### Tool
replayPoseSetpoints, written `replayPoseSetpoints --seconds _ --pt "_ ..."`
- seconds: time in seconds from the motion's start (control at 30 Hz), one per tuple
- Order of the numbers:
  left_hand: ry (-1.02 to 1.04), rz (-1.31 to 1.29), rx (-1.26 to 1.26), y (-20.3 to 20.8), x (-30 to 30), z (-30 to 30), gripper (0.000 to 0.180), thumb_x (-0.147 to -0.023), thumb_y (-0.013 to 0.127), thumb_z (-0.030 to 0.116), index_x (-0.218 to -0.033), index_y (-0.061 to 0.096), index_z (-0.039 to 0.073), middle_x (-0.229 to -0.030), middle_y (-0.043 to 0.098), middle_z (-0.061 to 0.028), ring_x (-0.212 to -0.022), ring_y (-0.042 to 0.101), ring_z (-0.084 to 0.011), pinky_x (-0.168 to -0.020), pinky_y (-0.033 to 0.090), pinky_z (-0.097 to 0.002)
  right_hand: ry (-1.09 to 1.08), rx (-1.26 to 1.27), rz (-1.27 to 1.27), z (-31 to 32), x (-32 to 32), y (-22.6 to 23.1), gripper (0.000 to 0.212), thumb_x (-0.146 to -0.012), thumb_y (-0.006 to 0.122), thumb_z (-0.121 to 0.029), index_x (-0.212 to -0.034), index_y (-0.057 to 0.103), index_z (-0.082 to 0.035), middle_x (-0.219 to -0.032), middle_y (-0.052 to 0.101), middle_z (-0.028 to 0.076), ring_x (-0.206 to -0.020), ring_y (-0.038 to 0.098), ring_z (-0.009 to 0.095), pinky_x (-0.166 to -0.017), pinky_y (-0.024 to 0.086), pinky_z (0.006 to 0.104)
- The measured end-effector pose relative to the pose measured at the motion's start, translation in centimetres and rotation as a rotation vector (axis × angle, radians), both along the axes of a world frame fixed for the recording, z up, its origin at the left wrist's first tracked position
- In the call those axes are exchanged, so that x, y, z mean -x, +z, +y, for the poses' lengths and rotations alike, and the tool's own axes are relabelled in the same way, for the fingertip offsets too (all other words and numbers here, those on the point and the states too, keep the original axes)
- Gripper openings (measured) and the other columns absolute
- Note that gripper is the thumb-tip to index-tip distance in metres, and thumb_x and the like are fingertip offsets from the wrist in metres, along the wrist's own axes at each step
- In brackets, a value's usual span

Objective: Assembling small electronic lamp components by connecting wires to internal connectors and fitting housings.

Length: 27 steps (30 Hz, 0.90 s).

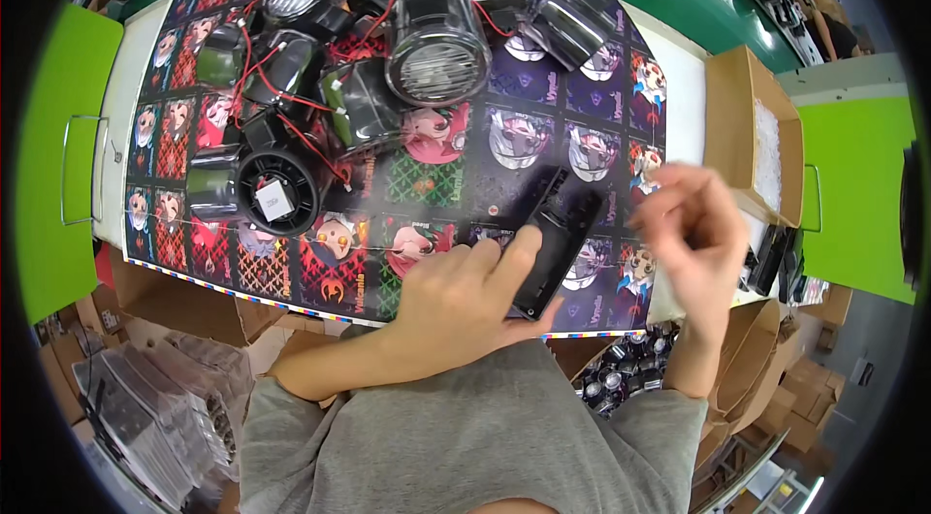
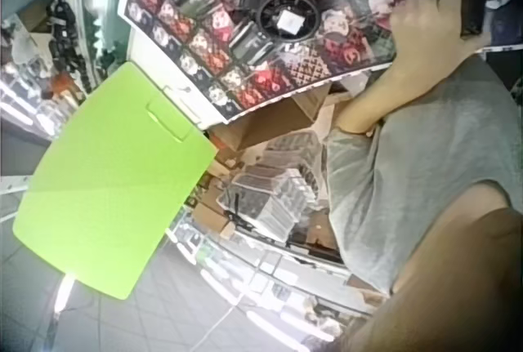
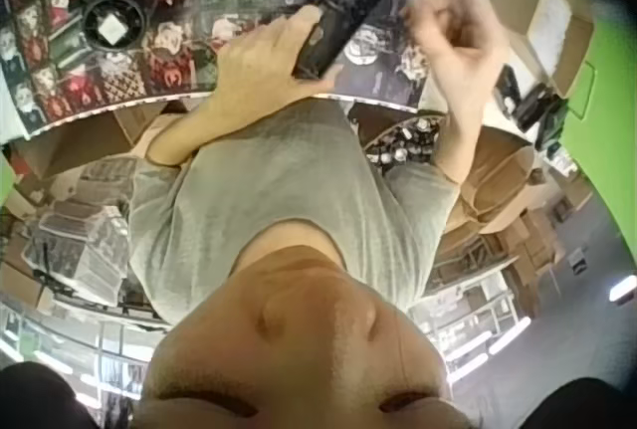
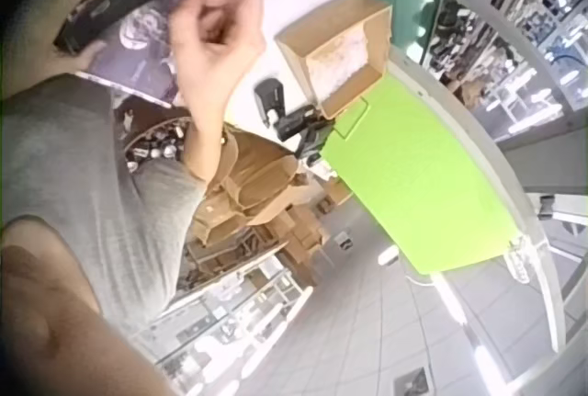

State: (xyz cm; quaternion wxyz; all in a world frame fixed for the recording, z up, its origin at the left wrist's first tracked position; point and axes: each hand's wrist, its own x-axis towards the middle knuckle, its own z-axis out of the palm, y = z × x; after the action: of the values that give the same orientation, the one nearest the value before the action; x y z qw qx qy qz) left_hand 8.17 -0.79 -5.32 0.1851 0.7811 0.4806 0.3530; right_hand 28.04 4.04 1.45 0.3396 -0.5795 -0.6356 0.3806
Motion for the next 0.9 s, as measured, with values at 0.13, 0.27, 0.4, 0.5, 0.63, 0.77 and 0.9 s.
replayPoseSetpoints --seconds 0.13,0.27,0.4,0.5,0.63,0.77,0.9 --pt "-0.200 -0.653 0.620 2.0 1.7 2.0 0.035 -0.079 0.063 0.026 -0.104 0.054 0.003 -0.065 0.052 -0.0016 -0.048 0.048 -0.0094 -0.043 0.039 -0.0233 -0.201 0.071 0.466 0.5 -2.7 -0.5 0.035 -0.085 0.053 -0.002 -0.119 0.049 0.004 -0.075 0.057 0.004 -0.051 0.040 0.000 -0.039 0.022 0.0137" --pt "-0.131 -1.307 1.243 2.2 2.8 2.4 0.046 -0.092 0.036 0.042 -0.109 0.051 0.002 -0.063 0.051 -0.0033 -0.042 0.036 -0.0078 -0.040 0.027 -0.0222 -0.189 0.066 0.709 0.7 -3.5 -1.5 0.041 -0.086 0.050 -0.004 -0.126 0.041 0.004 -0.080 0.056 0.009 -0.041 0.025 -0.001 -0.037 0.019 0.0134" --pt "-0.367 -1.638 1.486 2.1 2.5 3.3 0.057 -0.092 0.022 0.051 -0.111 0.051 0.007 -0.057 0.044 -0.0021 -0.039 0.029 -0.0074 -0.037 0.024 -0.0214 -0.113 0.071 0.808 1.0 -3.6 -2.4 0.049 -0.083 0.052 -0.004 -0.130 0.037 0.005 -0.082 0.055 0.006 -0.042 0.026 0.000 -0.037 0.021 0.0136" --pt "-0.374 -1.661 1.555 1.9 2.2 3.4 0.057 -0.092 0.020 0.052 -0.111 0.052 0.009 -0.057 0.041 -0.0018 -0.038 0.029 -0.0076 -0.036 0.023 -0.0208 -0.084 0.131 0.818 0.9 -4.5 -3.1 0.039 -0.081 0.054 0.000 -0.119 0.049 0.006 -0.085 0.057 0.005 -0.043 0.028 -0.001 -0.037 0.021 0.0141" --pt "-0.410 -1.676 1.577 2.0 1.9 3.3 0.057 -0.092 0.021 0.053 -0.109 0.052 0.009 -0.056 0.041 -0.0016 -0.038 0.029 -0.0074 -0.035 0.023 -0.0205 -0.134 0.141 0.636 0.4 -4.6 -3.6 0.018 -0.082 0.058 0.003 -0.099 0.061 0.005 -0.086 0.064 0.008 -0.043 0.030 -0.001 -0.037 0.020 0.0148" --pt "-0.395 -1.674 1.570 2.1 1.7 3.2 0.056 -0.092 0.021 0.053 -0.108 0.052 0.009 -0.056 0.041 -0.0013 -0.038 0.029 -0.0072 -0.035 0.022 -0.0204 -0.169 0.139 0.419 0.2 -4.2 -3.4 0.009 -0.083 0.060 -0.001 -0.090 0.062 0.003 -0.086 0.064 0.007 -0.043 0.034 -0.001 -0.038 0.023 0.0152" --pt "-0.396 -1.705 1.570 2.0 1.6 3.2 0.056 -0.092 0.021 0.053 -0.108 0.053 0.010 -0.057 0.041 -0.0011 -0.037 0.029 -0.0071 -0.035 0.022 -0.0204 -0.148 -0.195 0.094 0.3 -4.2 -4.7 0.008 -0.082 0.062 -0.004 -0.087 0.064 0.003 -0.078 0.059 0.000 -0.056 0.043 0.001 -0.047 0.032 0.0150"
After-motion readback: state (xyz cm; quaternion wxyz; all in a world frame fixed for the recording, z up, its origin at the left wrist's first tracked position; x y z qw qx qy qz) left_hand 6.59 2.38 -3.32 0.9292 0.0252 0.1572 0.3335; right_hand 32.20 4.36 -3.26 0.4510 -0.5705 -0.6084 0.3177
